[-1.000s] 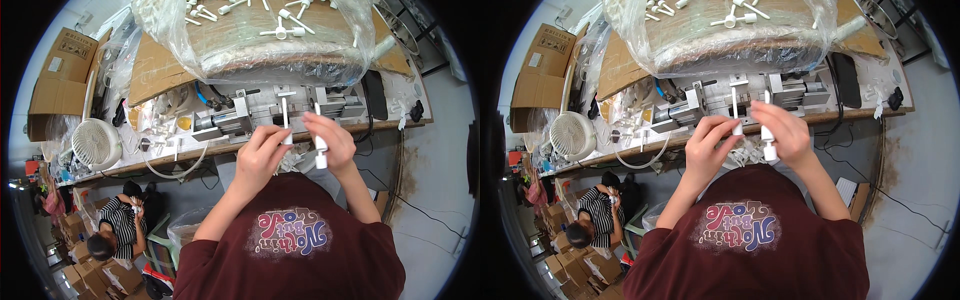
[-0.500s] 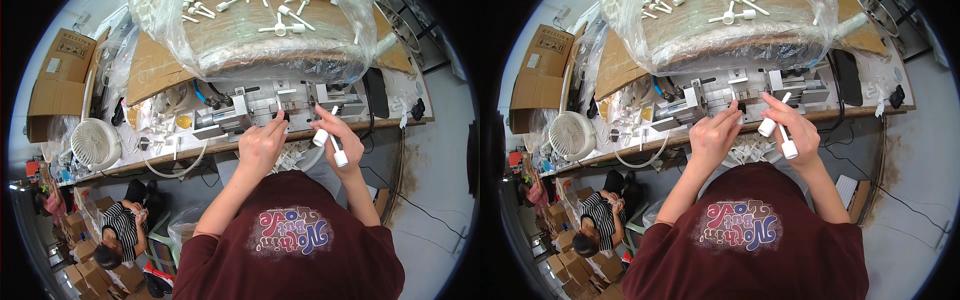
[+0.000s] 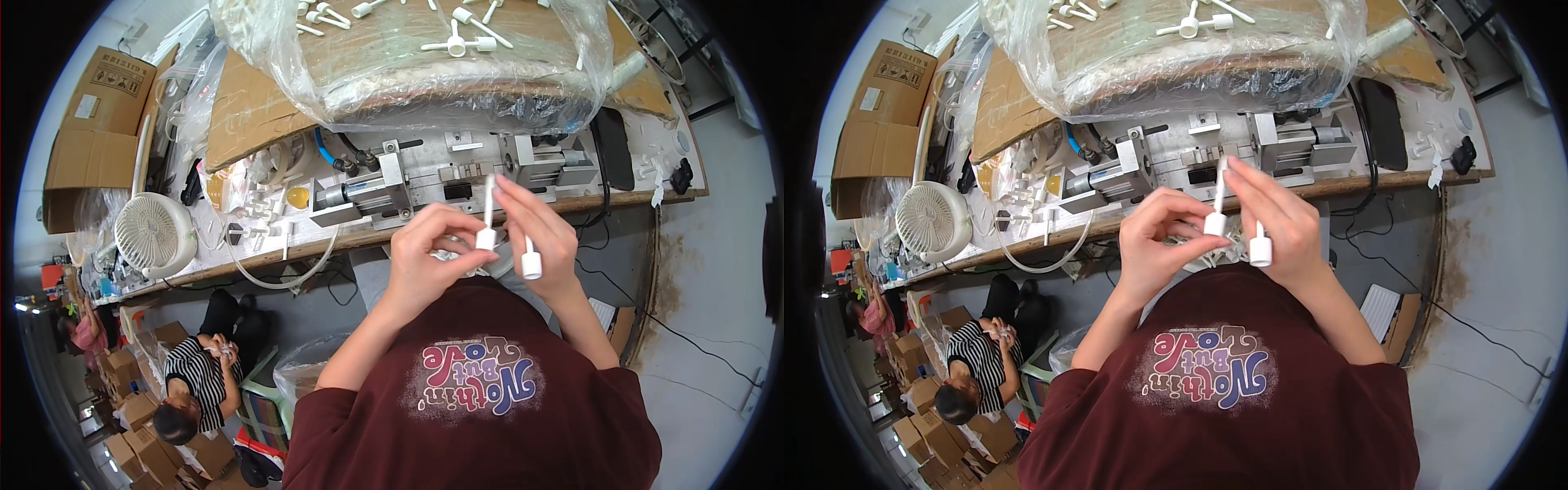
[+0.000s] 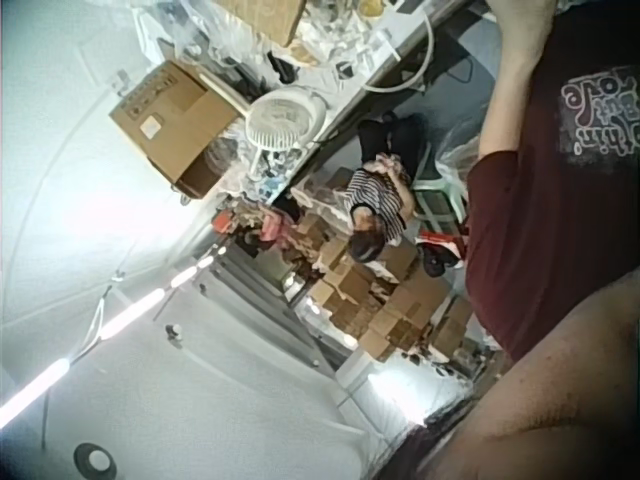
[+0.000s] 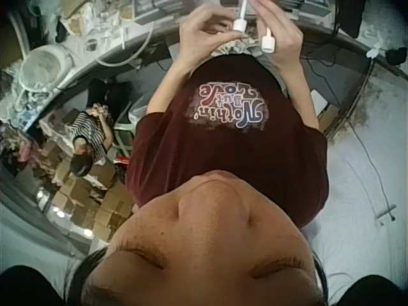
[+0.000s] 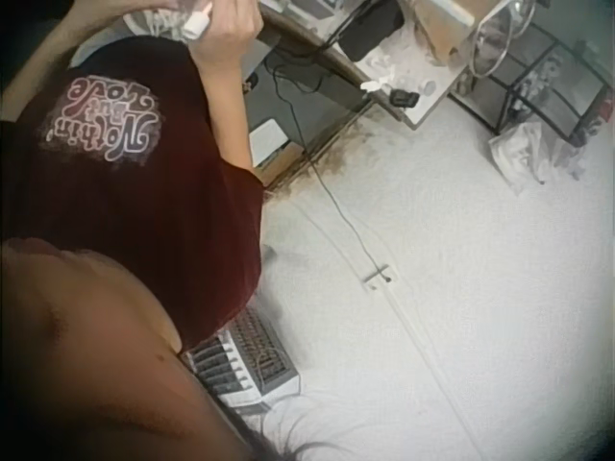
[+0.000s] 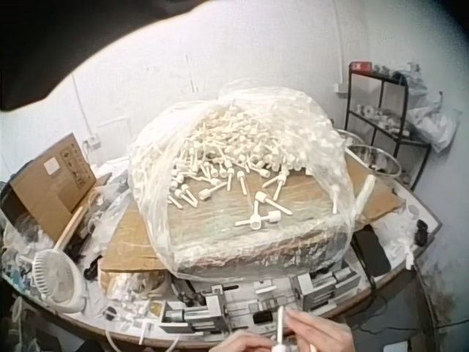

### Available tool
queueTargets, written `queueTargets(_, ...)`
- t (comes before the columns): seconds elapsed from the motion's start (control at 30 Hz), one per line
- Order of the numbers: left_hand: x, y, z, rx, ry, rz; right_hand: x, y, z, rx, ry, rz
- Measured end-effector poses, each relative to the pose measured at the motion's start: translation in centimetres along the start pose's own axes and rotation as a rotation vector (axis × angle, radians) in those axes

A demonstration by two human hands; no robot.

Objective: The recorder is assembling small plastic sprayer head components using a manual press tool on a workbench.

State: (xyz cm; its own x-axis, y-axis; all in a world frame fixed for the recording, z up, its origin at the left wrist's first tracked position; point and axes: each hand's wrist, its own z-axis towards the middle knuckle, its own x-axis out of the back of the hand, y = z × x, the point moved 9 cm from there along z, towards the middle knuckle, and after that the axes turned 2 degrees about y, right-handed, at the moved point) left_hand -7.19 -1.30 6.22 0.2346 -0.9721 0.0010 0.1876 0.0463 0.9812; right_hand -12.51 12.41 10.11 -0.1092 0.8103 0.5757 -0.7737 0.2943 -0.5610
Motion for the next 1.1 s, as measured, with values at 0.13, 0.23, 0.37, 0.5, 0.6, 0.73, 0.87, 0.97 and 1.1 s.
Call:
queueTargets(0.13,0.7,0.2,0.0,-0.195,0.107,0.548,0.9,2.3,-0.5,-0.254,0.071,0.146)
queueTargets(0.23,-0.3,-0.2,-0.3,-0.321,0.068,0.856,0.9,2.3,-0.4,-0.267,0.091,0.289)
queueTargets(0.37,-1.1,-0.5,0.2,-0.386,0.041,1.057,1.2,1.2,0.1,-0.125,0.033,0.414)
queueTargets(0.5,-1.3,-0.3,1.3,-0.398,0.008,1.096,1.8,1.3,0.0,-0.162,0.089,0.648)
queueTargets(0.6,-1.3,-0.3,1.3,-0.402,0.009,1.091,1.8,1.6,-0.5,-0.176,0.152,0.684)
queueTargets(0.73,-1.2,-0.3,1.3,-0.383,0.015,1.1,1.8,1.4,-0.9,-0.158,0.047,0.516)
queueTargets(0.87,-1.0,0.2,1.5,-0.365,-0.041,1.081,2.0,-0.4,0.0,-0.056,0.017,0.252)
queueTargets(0.97,0.4,1.3,2.1,-0.233,-0.043,0.821,1.1,0.1,-0.7,-0.071,-0.048,0.157)
queueTargets(1.1,2.6,5.9,4.4,-0.344,0.116,0.682,-0.8,0.6,-1.3,-0.017,-0.129,0.029)
